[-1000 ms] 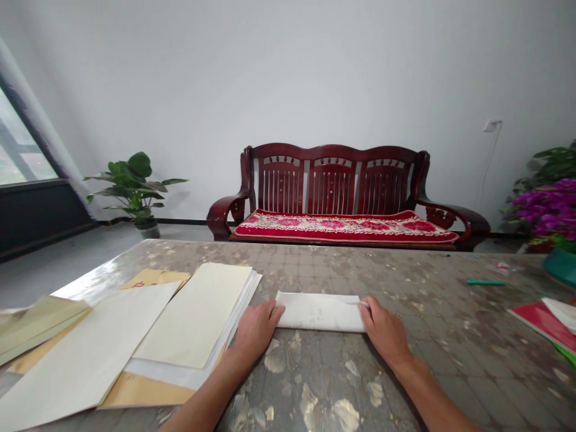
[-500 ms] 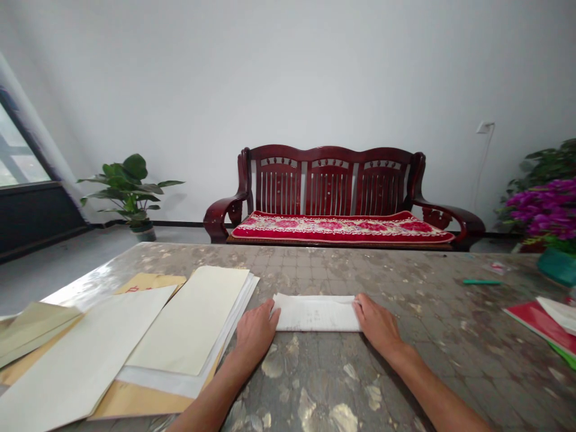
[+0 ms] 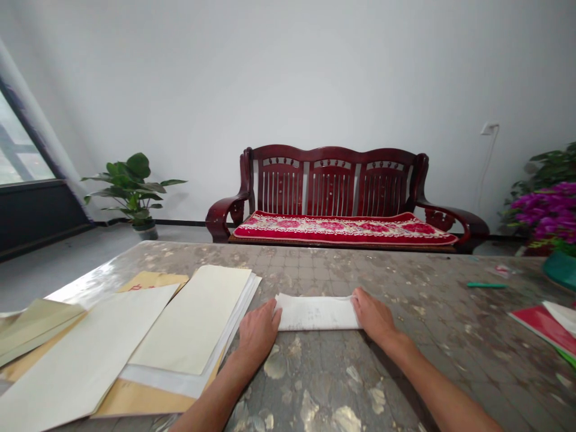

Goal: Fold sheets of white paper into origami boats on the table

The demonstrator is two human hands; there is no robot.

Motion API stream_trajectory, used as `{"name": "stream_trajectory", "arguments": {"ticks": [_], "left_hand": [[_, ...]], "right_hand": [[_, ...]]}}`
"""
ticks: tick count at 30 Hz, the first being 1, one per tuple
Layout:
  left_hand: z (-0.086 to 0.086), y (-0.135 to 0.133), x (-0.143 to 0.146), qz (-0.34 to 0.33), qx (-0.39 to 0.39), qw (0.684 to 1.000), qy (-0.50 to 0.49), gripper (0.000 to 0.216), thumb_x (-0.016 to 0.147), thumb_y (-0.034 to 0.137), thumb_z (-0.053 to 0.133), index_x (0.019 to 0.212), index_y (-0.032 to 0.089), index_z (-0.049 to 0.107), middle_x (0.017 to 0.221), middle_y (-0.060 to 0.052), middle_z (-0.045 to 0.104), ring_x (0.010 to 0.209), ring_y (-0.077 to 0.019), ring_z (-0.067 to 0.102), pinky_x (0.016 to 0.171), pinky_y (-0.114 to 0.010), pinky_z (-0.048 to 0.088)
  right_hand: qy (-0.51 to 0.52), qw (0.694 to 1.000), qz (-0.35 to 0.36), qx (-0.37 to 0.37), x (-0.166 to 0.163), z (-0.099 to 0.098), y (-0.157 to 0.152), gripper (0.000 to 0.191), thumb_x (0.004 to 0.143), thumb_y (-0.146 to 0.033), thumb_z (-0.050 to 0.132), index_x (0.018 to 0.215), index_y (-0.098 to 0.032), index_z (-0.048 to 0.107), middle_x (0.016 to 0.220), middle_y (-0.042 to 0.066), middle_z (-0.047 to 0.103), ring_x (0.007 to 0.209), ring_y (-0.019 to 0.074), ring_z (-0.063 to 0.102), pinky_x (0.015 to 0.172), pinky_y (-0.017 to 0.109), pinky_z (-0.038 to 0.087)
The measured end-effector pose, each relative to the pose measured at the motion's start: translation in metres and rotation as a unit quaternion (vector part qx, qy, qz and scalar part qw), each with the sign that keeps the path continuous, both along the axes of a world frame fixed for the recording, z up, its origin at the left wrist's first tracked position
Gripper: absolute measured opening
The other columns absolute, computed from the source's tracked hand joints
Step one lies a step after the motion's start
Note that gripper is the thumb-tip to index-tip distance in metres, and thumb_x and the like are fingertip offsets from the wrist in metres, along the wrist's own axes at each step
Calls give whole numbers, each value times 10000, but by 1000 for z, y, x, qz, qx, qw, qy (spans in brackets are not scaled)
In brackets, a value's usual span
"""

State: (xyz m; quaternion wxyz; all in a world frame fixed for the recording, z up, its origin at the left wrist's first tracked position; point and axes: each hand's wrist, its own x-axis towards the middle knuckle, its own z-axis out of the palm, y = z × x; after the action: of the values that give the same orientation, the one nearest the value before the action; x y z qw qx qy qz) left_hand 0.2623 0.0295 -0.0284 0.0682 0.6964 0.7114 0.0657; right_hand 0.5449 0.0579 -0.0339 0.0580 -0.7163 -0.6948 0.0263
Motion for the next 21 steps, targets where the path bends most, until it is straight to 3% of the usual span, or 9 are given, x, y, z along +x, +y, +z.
{"name": "stream_trajectory", "arguments": {"ticks": [6, 13, 21], "left_hand": [[0, 1, 1, 6, 2, 1000, -6, 256, 988, 341, 369, 1037, 214, 586, 957, -79, 729, 946, -243, 693, 742, -315, 458], [-5, 2, 1, 0, 23, 1000, -16, 246, 990, 324, 364, 1027, 217, 582, 1068, -60, 705, 976, -214, 677, 744, -291, 451], [-10, 4, 3, 6, 32, 999, 13, 221, 984, 286, 391, 1052, 189, 577, 1086, -83, 676, 950, -231, 671, 773, -328, 461]], "right_hand": [[-35, 999, -25, 24, -11, -7, -3, 274, 1010, -277, 324, 1062, -195, 580, 1081, 101, 688, 867, 216, 689, 650, 288, 428], [-52, 997, -40, 47, -13, -13, -2, 273, 998, -285, 341, 1064, -193, 588, 1097, 125, 672, 857, 228, 690, 659, 299, 454], [-43, 997, -60, 36, -14, -10, -1, 258, 991, -304, 352, 1041, -193, 580, 1080, 106, 684, 874, 239, 693, 644, 294, 443]]}}
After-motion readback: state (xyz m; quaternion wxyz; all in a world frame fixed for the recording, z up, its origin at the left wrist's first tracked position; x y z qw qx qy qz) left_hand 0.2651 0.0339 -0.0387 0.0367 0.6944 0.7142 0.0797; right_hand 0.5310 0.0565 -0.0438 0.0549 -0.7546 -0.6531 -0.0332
